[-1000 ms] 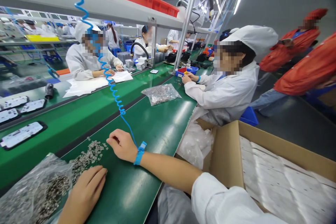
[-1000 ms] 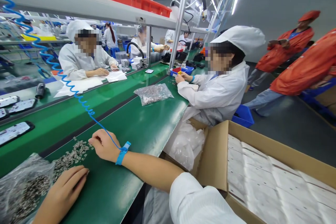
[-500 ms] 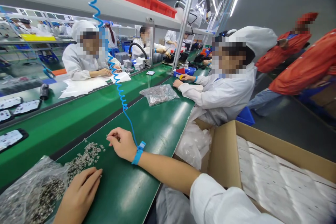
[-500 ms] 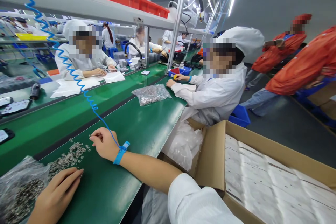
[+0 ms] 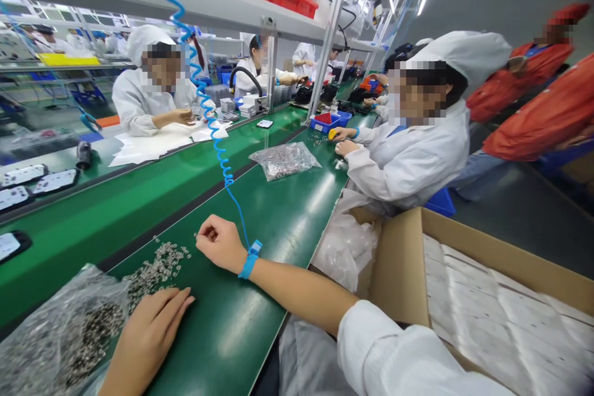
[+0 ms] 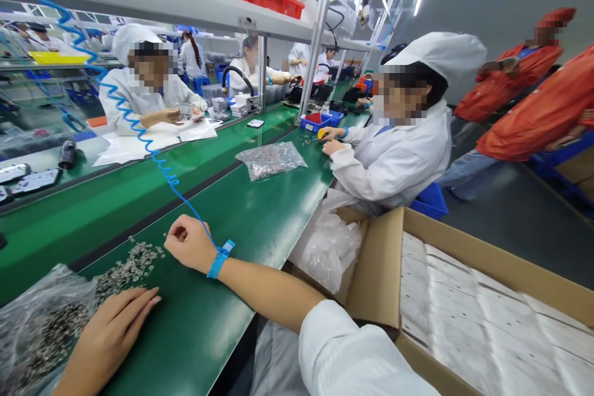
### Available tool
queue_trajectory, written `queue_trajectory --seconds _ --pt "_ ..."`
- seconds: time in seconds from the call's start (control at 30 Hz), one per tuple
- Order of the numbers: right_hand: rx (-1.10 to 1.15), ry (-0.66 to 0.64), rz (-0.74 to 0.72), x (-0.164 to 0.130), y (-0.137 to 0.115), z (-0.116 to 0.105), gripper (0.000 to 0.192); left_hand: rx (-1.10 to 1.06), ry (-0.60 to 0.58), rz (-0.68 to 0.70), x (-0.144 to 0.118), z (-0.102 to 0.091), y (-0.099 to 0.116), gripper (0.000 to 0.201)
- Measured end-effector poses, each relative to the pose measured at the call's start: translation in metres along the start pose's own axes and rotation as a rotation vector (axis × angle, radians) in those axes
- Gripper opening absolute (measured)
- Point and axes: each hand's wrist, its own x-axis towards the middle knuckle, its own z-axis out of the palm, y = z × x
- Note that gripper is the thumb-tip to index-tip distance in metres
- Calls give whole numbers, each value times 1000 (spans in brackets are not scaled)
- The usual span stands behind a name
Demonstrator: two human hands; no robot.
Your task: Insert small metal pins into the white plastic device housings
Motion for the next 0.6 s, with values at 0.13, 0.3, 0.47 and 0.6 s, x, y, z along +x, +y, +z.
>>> queue_trajectory --seconds 0.13,0.3,0.47,0.6 --pt "29 -8 7 1 1 1 14 -13 -14 -26 2 -1 3 19" --pt "-38 -35 -26 1 2 0 25 -32 -47 -39 1 -3 3 28" --pt "52 -95 121 -1 5 1 9 -57 -33 -56 -2 -5 -1 26" --pt "27 -204 119 -3 13 4 6 -79 -45 -51 -14 -2 -6 25"
